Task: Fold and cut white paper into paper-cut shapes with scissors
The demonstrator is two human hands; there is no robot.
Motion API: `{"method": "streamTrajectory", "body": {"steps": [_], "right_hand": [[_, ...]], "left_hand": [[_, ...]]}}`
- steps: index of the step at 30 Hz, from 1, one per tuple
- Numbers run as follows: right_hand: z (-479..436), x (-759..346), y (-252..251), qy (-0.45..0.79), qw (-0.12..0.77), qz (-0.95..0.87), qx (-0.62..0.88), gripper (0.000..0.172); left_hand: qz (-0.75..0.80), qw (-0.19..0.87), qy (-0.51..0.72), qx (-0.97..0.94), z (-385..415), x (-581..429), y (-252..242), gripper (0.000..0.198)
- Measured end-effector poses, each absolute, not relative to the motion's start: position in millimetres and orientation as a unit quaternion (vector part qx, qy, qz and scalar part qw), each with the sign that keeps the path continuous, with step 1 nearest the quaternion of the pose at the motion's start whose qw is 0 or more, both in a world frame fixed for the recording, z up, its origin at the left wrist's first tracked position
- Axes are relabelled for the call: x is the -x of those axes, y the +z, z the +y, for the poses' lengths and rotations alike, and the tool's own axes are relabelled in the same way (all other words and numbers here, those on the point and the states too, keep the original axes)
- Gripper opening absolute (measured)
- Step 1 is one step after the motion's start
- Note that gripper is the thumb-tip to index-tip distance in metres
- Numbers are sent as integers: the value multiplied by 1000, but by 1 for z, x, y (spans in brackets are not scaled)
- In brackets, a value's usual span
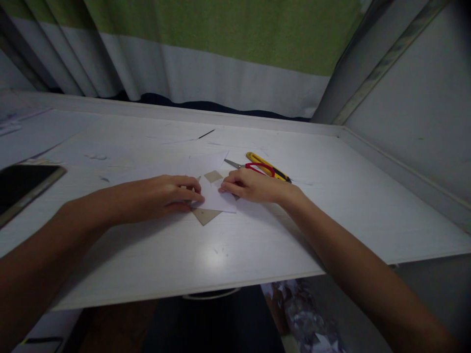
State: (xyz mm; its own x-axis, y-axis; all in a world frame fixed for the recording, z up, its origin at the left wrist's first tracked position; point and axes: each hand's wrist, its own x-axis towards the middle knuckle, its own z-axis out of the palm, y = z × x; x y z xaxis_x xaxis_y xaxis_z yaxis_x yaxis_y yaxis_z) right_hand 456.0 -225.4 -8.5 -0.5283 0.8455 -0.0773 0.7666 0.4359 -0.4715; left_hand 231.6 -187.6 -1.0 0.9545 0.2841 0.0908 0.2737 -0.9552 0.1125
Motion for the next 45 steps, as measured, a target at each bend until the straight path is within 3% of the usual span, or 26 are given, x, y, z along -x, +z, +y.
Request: {"method": "streamTrajectory", "body": {"steps": [3, 11, 15, 19, 23, 38, 45], "right_hand": [[-225, -456, -8, 224, 89, -853, 463, 29], [-223, -459, -4, 229, 80, -856, 457, 28], [-224, -461, -4, 223, 81, -860, 453, 29], [-224, -464, -3, 222, 84, -867, 438, 28], [-224, -466, -3, 227, 81, -871, 427, 25], [-222, -466, -5, 218, 77, -872, 431, 27], [-241, -475, 19, 190, 57, -891, 408, 26]], "left_hand": [[127, 71, 13, -989, -190, -233, 2, 31], [101, 82, 56, -990, -192, -237, -4, 30], [158, 86, 91, -979, -186, -237, -11, 29], [205, 53, 89, -973, -178, -233, -17, 46], [151, 77, 61, -984, -178, -232, -22, 54], [96, 3, 64, -993, -189, -245, -25, 47], [89, -1, 71, -993, -191, -247, -28, 45]]}}
